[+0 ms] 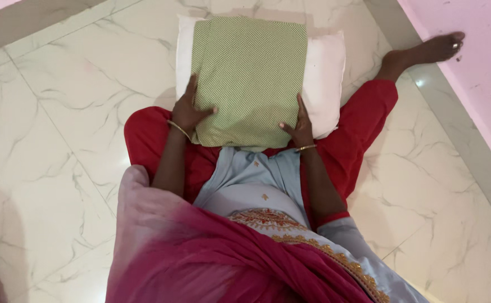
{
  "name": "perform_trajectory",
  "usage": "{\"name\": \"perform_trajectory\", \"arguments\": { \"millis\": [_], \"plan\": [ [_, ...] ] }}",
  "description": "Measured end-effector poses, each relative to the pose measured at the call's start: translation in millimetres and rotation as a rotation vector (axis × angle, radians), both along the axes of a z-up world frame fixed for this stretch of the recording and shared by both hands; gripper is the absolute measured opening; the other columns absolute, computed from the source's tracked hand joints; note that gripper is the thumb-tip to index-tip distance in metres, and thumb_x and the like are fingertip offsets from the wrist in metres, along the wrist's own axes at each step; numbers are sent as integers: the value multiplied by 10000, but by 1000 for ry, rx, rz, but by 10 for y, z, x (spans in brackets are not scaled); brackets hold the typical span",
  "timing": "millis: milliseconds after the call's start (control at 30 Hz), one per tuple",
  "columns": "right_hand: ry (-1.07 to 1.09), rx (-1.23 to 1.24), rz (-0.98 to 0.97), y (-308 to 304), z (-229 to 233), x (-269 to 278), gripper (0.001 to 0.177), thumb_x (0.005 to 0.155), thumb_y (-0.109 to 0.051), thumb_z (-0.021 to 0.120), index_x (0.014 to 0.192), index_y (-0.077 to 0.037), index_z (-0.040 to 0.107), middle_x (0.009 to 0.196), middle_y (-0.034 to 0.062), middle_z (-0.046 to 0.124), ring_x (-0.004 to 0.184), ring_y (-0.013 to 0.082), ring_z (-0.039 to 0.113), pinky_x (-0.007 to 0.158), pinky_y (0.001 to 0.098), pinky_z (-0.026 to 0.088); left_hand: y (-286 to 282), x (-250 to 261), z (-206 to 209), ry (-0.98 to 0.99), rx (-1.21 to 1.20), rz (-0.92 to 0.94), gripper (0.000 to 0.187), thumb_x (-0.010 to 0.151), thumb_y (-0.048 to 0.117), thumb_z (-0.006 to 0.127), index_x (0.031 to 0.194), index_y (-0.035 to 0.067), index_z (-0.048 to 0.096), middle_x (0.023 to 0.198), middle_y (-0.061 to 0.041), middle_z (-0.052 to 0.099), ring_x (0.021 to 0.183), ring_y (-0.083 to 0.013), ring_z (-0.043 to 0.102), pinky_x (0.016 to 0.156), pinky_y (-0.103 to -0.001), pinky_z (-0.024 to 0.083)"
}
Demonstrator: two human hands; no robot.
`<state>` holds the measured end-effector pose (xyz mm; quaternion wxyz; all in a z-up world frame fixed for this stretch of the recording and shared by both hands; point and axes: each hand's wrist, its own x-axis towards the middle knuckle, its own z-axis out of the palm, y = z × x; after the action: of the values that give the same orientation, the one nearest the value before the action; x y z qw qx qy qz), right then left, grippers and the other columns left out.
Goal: The person sits on the floor and inserts a white pillow into a pink patterned pillowcase, smoothing it out. They then repeat the process with a second white pillow and a green patterned pillowcase.
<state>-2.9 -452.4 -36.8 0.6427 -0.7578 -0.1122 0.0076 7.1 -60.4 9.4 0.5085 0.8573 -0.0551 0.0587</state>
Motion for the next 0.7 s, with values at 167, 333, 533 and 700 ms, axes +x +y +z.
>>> {"name": "perform_trajectory", "arguments": {
  "millis": [167, 333, 533, 700],
  "plan": [
    [42, -97, 91, 45, 41, -464, 1058, 758, 7, 882, 1633, -58, 289, 1676, 157, 333, 1529, 291, 350, 1231, 425, 339, -121, -499, 427, 517, 254, 98, 1169, 738, 168, 854, 1750, 210, 269, 1414, -195, 675, 1227, -317, 691, 1047, -356, 545],
    [505, 81, 14, 150, 308, -805, 908, 754, 93, 752, 1554, -192, 433, 1606, 84, 390, 1118, 202, 557, 726, 344, 618, -77, -593, 96, 213, -709, -13, 876, 791, -77, 777, 1587, 50, 433, 1584, -117, 479, 1380, -226, 523, 1107, -356, 505],
    [614, 155, 0, 46, 349, -1105, 808, 770, 118, 690, 1504, -180, 529, 1500, 83, 486, 735, 91, 623, 597, 280, 609, -88, -850, -191, 244, -490, 62, 624, 798, -75, 746, 1400, 34, 622, 1387, -125, 650, 1207, -198, 628, 979, -318, 547],
    [705, 43, 82, -71, 228, -1145, 605, 876, 3, 725, 1453, -120, 590, 1133, 78, 655, 643, 86, 586, 619, 288, 620, -5, -893, -64, 648, -187, 47, 560, 827, -8, 645, 1373, 114, 683, 818, -132, 719, 662, -225, 670, 607, -344, 556]
  ]
}}
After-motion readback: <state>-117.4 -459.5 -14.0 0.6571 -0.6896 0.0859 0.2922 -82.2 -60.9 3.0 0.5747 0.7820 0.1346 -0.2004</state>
